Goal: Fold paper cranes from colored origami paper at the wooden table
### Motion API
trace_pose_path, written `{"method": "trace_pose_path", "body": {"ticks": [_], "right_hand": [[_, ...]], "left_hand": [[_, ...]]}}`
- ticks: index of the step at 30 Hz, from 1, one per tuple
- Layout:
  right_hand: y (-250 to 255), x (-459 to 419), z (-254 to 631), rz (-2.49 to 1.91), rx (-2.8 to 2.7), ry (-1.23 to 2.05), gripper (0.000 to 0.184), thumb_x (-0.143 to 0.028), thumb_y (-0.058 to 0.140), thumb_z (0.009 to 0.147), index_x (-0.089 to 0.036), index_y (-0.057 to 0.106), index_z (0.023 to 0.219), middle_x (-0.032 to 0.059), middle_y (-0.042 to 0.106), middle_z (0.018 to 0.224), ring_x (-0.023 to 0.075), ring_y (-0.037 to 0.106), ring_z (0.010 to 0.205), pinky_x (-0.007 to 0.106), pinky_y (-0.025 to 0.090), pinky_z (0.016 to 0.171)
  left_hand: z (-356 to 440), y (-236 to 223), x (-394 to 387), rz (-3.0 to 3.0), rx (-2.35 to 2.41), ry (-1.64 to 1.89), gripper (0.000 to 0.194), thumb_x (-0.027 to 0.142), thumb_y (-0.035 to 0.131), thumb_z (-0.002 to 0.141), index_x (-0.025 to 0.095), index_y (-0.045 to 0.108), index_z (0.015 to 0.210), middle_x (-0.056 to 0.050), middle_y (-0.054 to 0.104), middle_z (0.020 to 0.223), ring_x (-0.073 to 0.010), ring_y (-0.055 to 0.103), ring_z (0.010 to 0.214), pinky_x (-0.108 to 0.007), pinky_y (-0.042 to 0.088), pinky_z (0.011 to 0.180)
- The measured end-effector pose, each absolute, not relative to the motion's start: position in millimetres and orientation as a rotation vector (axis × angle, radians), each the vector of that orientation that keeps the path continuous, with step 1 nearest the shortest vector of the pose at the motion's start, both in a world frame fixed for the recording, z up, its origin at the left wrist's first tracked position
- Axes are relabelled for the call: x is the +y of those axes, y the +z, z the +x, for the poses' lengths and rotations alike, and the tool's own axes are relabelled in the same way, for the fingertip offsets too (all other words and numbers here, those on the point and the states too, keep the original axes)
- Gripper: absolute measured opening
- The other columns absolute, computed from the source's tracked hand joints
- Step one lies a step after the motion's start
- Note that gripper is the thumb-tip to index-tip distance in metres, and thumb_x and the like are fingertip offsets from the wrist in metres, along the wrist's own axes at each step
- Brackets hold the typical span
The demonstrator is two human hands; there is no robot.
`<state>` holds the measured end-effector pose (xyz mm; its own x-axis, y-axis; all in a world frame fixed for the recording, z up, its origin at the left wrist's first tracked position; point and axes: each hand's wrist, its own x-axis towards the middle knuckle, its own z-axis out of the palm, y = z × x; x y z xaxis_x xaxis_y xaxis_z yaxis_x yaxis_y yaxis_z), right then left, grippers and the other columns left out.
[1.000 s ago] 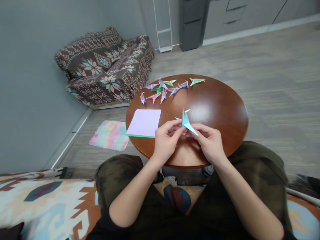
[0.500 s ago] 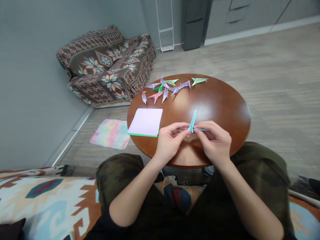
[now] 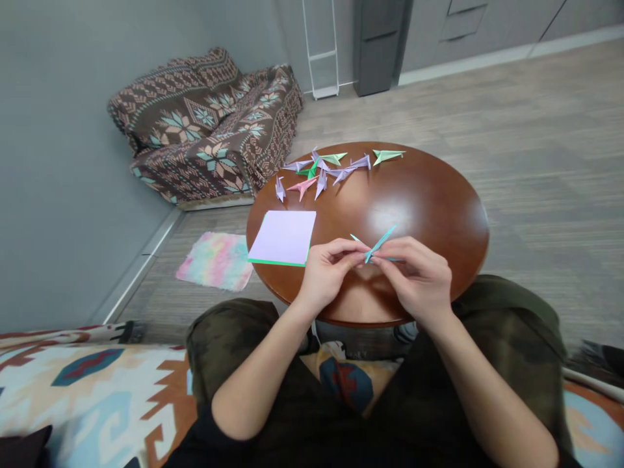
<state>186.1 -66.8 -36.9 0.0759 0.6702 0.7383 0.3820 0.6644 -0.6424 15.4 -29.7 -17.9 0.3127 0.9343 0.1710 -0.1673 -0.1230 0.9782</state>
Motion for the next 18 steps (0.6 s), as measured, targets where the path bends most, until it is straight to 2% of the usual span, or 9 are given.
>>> {"method": "trace_pose_path", "body": {"ticks": [6, 9, 14, 18], "right_hand": [[-45.5, -68.8, 183.7, -0.995, -1.413, 0.255, 0.026, -0.010, 0.081, 0.085, -0.024, 0.072, 0.104, 0.0014, 0.076, 0.092, 0.0172, 0.075, 0.079, 0.031, 0.061, 0.075], [-42.1, -69.1, 184.3, -0.939, -1.500, 0.194, 0.022, -0.006, 0.078, 0.086, -0.023, 0.072, 0.098, 0.0027, 0.077, 0.091, 0.0185, 0.075, 0.083, 0.032, 0.061, 0.078], [-29.9, -70.2, 185.8, -0.898, -1.621, 0.115, 0.021, -0.004, 0.070, 0.090, -0.022, 0.076, 0.099, 0.0087, 0.074, 0.102, 0.0210, 0.073, 0.093, 0.037, 0.060, 0.083], [-29.3, -72.5, 184.6, -0.896, -1.538, 0.223, 0.026, -0.005, 0.071, 0.090, -0.023, 0.077, 0.107, 0.0091, 0.072, 0.109, 0.0223, 0.072, 0.095, 0.040, 0.061, 0.084]], "left_hand": [[20.9, -22.5, -30.0, 1.203, 0.780, 1.078, 0.019, 0.028, 0.089, 0.075, 0.016, 0.080, 0.086, -0.003, 0.075, 0.082, -0.0129, 0.064, 0.070, -0.022, 0.050, 0.060], [22.8, -25.2, -30.1, 1.136, 0.748, 1.056, 0.026, 0.030, 0.090, 0.074, 0.016, 0.080, 0.094, -0.004, 0.077, 0.083, -0.0141, 0.067, 0.072, -0.023, 0.052, 0.062], [21.5, -25.7, -30.2, 0.980, 0.695, 1.024, 0.027, 0.025, 0.090, 0.075, 0.016, 0.081, 0.098, -0.003, 0.076, 0.079, -0.0101, 0.066, 0.067, -0.019, 0.051, 0.063], [19.2, -23.3, -28.4, 0.771, 0.615, 0.965, 0.022, 0.013, 0.086, 0.073, 0.013, 0.081, 0.094, -0.003, 0.075, 0.082, -0.0072, 0.065, 0.068, -0.015, 0.053, 0.066]]}}
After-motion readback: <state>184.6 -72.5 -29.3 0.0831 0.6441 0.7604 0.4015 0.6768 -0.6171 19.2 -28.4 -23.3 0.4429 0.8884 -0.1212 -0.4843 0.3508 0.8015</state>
